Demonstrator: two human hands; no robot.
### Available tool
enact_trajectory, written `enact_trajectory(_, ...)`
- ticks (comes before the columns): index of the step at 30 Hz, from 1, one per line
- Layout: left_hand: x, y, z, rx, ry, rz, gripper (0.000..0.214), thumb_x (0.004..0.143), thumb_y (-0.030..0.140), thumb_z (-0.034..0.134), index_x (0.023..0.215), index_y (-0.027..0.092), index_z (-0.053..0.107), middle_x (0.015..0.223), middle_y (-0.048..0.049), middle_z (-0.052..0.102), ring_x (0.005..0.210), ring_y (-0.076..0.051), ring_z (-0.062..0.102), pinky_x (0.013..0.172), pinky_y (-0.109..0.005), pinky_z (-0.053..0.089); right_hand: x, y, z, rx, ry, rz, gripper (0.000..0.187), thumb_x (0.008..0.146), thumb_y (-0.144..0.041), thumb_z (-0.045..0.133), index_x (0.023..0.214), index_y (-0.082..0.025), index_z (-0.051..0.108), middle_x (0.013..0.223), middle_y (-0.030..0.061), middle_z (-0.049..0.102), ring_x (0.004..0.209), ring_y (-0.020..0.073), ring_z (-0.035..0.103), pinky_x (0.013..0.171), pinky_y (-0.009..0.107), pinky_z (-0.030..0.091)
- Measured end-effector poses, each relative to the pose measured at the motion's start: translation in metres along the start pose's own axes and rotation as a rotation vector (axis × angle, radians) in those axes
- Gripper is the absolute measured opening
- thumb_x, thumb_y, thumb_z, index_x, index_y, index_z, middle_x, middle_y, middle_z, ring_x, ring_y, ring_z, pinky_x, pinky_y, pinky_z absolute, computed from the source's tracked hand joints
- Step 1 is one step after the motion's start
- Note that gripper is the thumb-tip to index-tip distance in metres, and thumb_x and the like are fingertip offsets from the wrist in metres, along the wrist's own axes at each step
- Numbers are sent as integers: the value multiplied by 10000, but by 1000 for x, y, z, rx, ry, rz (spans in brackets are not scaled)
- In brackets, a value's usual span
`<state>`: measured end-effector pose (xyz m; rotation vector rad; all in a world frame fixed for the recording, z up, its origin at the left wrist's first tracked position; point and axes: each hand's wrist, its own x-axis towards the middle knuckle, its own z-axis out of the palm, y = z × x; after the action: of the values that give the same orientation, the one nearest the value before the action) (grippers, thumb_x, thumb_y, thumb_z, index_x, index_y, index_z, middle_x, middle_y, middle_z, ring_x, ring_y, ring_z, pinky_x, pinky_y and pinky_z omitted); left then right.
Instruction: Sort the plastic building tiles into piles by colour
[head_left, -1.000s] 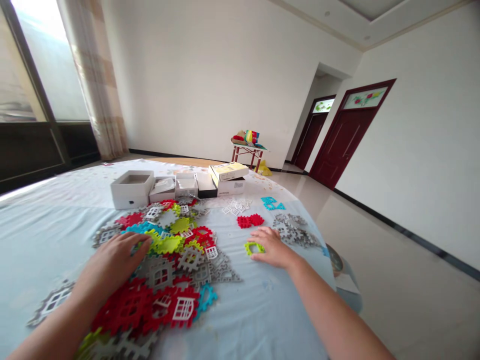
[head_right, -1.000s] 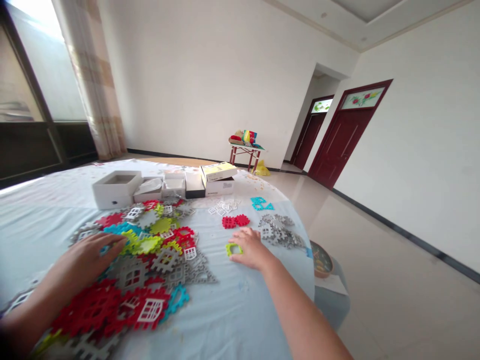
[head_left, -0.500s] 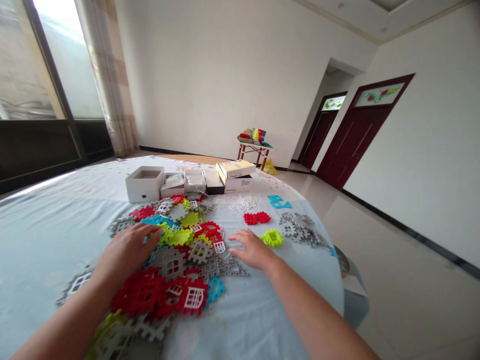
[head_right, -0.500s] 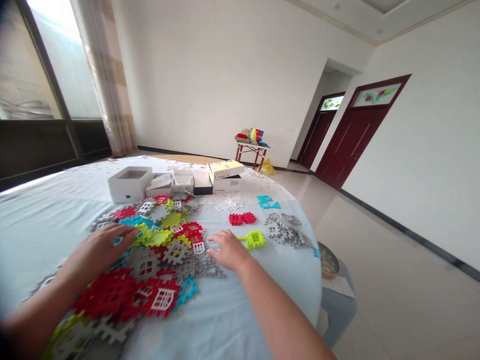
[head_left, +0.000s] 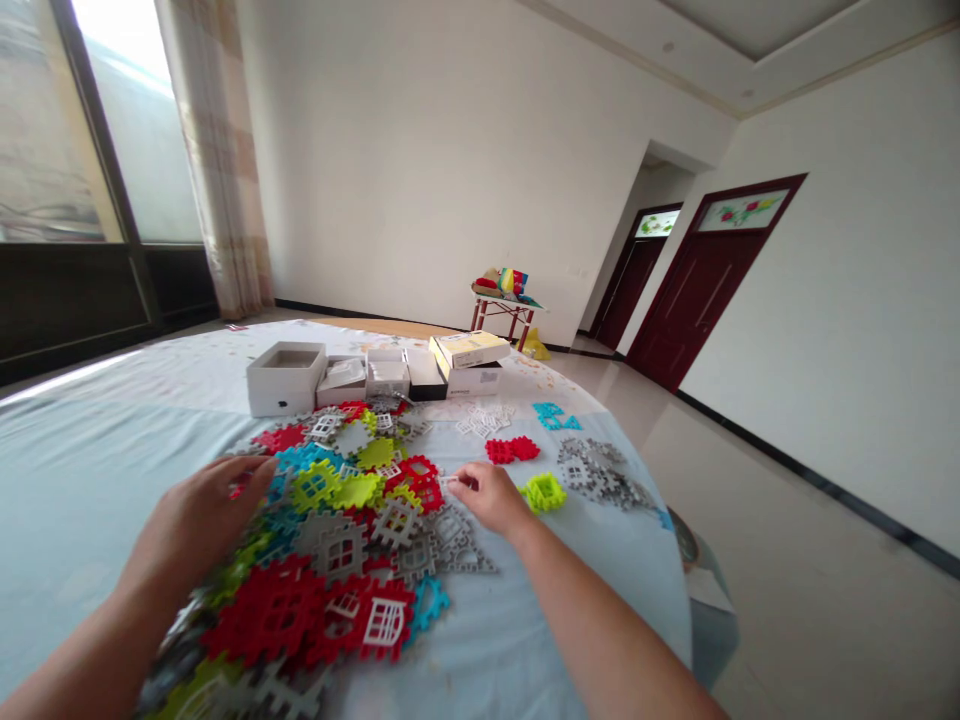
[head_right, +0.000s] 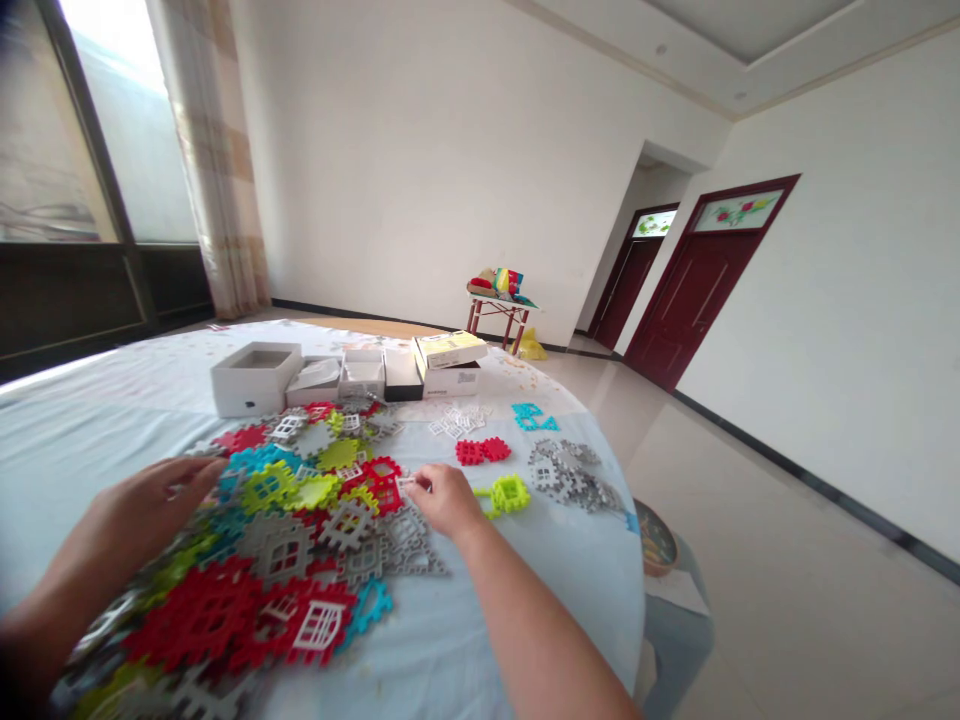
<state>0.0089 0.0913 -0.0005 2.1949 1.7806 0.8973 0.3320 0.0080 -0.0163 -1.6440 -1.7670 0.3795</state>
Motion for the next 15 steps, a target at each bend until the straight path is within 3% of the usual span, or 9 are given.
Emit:
enact_trajectory(6, 2, -22, -3, -117, 85, -321, 508, 711, 578, 415, 967, 197, 634, 759, -21, 660, 788, -189, 593, 624, -231, 388, 50, 32, -12, 167, 29, 253, 103, 710, -232, 592, 659, -154, 636, 523, -18, 586, 503, 99, 538, 508, 188, 418)
enact_trajectory(11, 4, -29, -2, -212, 60, -388, 526, 681, 581, 449, 955, 178, 646, 623, -2, 632, 707, -190, 581, 591, -239, 388, 83, 43, -17, 264, 187, 355, 241, 793, -185, 447, 968, -158, 611, 729, 37, 657, 621, 107, 614, 549, 198, 482)
enact_trajectory(15, 7, -31, -2, -247, 23, -393, 506, 674, 565, 473, 948, 177, 650, 667, -6, 650, 726, -185, 581, 617, -237, 395, 76, 40, -13, 295, 216, 367, 282, 776, -203, 468, 1029, -146, 578, 780, 64, 666, 642, 135, 627, 545, 235, 501)
